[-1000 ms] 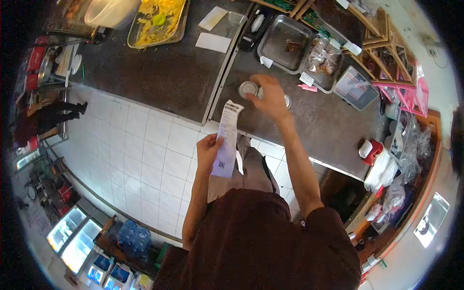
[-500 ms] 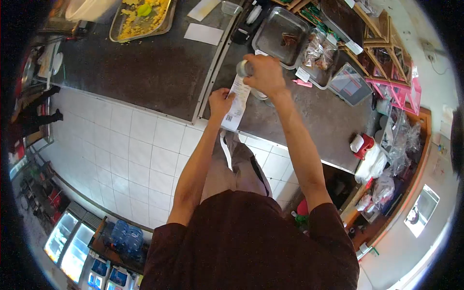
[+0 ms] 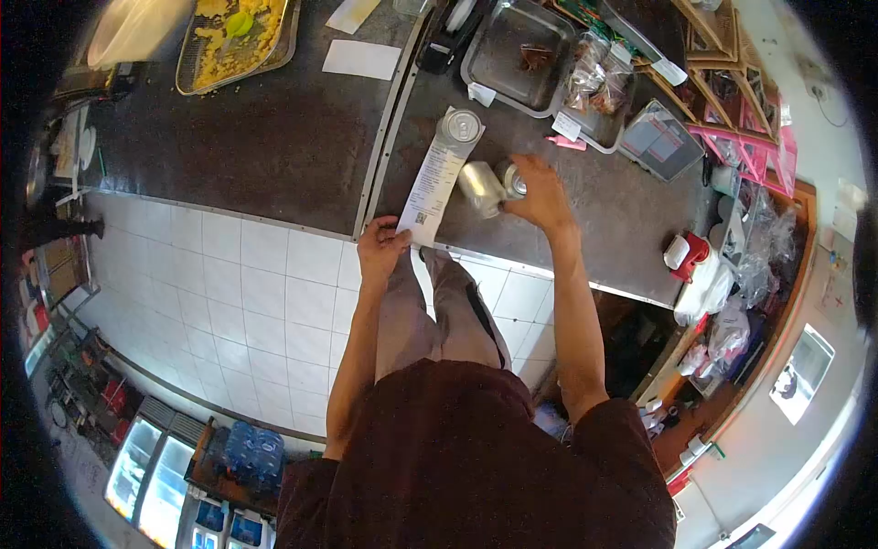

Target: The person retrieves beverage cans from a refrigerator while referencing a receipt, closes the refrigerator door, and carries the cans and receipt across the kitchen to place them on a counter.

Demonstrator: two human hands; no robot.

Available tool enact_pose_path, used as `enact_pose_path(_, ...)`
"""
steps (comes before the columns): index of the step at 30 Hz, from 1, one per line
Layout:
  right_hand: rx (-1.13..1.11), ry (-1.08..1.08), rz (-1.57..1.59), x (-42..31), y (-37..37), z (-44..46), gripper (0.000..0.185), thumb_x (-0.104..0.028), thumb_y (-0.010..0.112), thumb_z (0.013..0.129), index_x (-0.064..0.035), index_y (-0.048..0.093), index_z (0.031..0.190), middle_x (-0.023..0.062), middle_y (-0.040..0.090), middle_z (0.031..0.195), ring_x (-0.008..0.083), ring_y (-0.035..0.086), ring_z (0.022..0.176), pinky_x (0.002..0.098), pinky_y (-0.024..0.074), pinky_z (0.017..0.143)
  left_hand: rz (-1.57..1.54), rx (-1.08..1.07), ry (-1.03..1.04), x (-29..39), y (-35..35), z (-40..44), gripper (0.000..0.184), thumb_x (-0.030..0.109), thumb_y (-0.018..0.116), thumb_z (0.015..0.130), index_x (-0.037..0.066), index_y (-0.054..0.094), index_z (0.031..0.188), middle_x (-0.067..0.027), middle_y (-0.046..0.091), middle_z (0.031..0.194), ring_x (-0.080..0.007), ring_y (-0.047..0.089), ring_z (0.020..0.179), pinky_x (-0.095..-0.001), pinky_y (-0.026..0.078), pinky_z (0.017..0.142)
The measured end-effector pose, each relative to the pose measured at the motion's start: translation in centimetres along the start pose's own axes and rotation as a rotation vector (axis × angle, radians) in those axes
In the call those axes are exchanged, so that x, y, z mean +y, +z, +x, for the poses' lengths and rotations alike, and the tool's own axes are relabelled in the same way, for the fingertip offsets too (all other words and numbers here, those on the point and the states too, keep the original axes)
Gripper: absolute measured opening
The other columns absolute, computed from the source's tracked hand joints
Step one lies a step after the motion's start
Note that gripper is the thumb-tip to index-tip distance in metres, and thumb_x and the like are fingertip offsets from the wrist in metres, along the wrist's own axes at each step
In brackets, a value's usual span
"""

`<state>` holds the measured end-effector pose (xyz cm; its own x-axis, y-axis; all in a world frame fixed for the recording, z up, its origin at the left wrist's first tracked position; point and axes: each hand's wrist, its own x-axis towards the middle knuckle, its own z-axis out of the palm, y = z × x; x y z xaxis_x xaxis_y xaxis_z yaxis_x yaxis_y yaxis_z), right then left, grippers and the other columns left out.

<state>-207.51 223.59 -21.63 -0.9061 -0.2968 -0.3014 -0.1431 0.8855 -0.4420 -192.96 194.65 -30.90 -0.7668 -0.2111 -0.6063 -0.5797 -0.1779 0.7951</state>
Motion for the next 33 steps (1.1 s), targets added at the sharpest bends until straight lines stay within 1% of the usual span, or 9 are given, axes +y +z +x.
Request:
enact_pose_path(3,-0.055,0.152,0.357,-0.1,-0.8,-0.8,0.074,-0.031,0.086,0.070,-0.0072,0.059,0.135,0.0194,0.061,0.131,0.0435,0.052,0.129,0.0497,0.0433,0.108,0.060,0.029,0.064,-0.4,-0.1,0.2,0.044,0.008,0.080,0.084,-0.001,0.060,0.122,-0.0071,0.071,0.080,-0.0126,0.066,0.069,-0.0260,0.051,0.057)
enact_pose_path(6,0.217,-0.164,-0.047,2.5,2.1,0.0,0.068,-0.027,0.084,0.070,-0.0083,0.062,0.131,0.0198,0.063,0.127,0.0417,0.055,0.126,0.0490,0.0457,0.107,0.220,0.045,0.169,-1.4,0.0,0.8,0.043,0.007,0.079,0.084,-0.002,0.060,0.121,-0.0063,0.070,0.080,-0.0120,0.066,0.068,-0.0258,0.051,0.057)
enact_pose_path(9,0.248,0.040,-0.081,-3.5,0.0,-0.8,0.063,-0.023,0.082,0.070,-0.0075,0.064,0.128,0.0196,0.062,0.128,0.0401,0.055,0.125,0.0500,0.0466,0.105,0.161,0.071,0.189,-2.6,0.2,0.7,0.041,0.007,0.078,0.084,-0.001,0.060,0.120,-0.0068,0.070,0.082,-0.0121,0.066,0.067,-0.0255,0.051,0.057)
enact_pose_path(12,0.055,-0.227,-0.015,-5.4,2.0,-2.9,0.060,-0.023,0.078,0.072,-0.0069,0.064,0.128,0.0207,0.062,0.127,0.0411,0.055,0.125,0.0517,0.0467,0.104,0.137,0.075,0.157,-2.5,0.2,0.6,0.040,0.006,0.078,0.084,-0.001,0.061,0.119,-0.0078,0.070,0.084,-0.0126,0.066,0.067,-0.0251,0.052,0.057)
enact_pose_path(16,0.063,-0.217,-0.445,-3.6,10.4,-3.8,0.058,-0.032,0.068,0.082,-0.0071,0.058,0.133,0.0205,0.063,0.124,0.0402,0.057,0.123,0.0544,0.0483,0.099,0.065,0.083,0.063,-2.3,0.3,0.6,0.039,0.005,0.079,0.083,-0.002,0.061,0.117,-0.0085,0.069,0.084,-0.0130,0.067,0.068,-0.0252,0.054,0.057)
enact_pose_path(22,-0.336,0.417,-0.031,-9.6,-2.5,-0.1,0.062,-0.031,0.073,0.080,-0.0058,0.053,0.133,0.0265,0.060,0.124,0.0428,0.054,0.126,0.0565,0.0471,0.098,0.021,0.073,0.032,-1.9,-0.1,0.8,0.039,0.005,0.080,0.082,-0.002,0.062,0.116,-0.0092,0.070,0.085,-0.0138,0.068,0.066,-0.0261,0.055,0.053)
enact_pose_path(25,-0.047,0.069,-0.253,-9.7,-6.7,2.6,0.065,-0.033,0.074,0.079,-0.0058,0.054,0.134,0.0272,0.057,0.130,0.0452,0.052,0.127,0.0583,0.0445,0.101,0.027,0.088,0.046,-2.0,0.0,0.7,0.039,0.006,0.080,0.082,-0.002,0.062,0.115,-0.0088,0.069,0.084,-0.0141,0.068,0.066,-0.0262,0.055,0.054)
enact_pose_path(31,0.370,-0.095,-0.788,-2.4,2.6,7.6,0.056,-0.033,0.068,0.084,-0.0057,0.060,0.133,0.0253,0.053,0.140,0.0464,0.051,0.127,0.0608,0.0397,0.105,-0.030,0.076,0.031,-1.6,0.0,0.5,0.035,0.007,0.082,0.082,0.000,0.064,0.111,-0.0078,0.069,0.085,-0.0134,0.066,0.066,-0.0255,0.054,0.056)
enact_pose_path(33,-0.125,0.177,-0.597,-5.3,-1.8,7.5,0.055,-0.029,0.066,0.085,-0.0053,0.059,0.134,0.0256,0.054,0.139,0.0465,0.050,0.129,0.0604,0.0372,0.108,-0.005,0.074,0.036,-1.5,-0.2,0.5,0.033,0.006,0.082,0.082,-0.001,0.064,0.109,-0.0084,0.070,0.086,-0.0131,0.067,0.067,-0.0255,0.055,0.057)
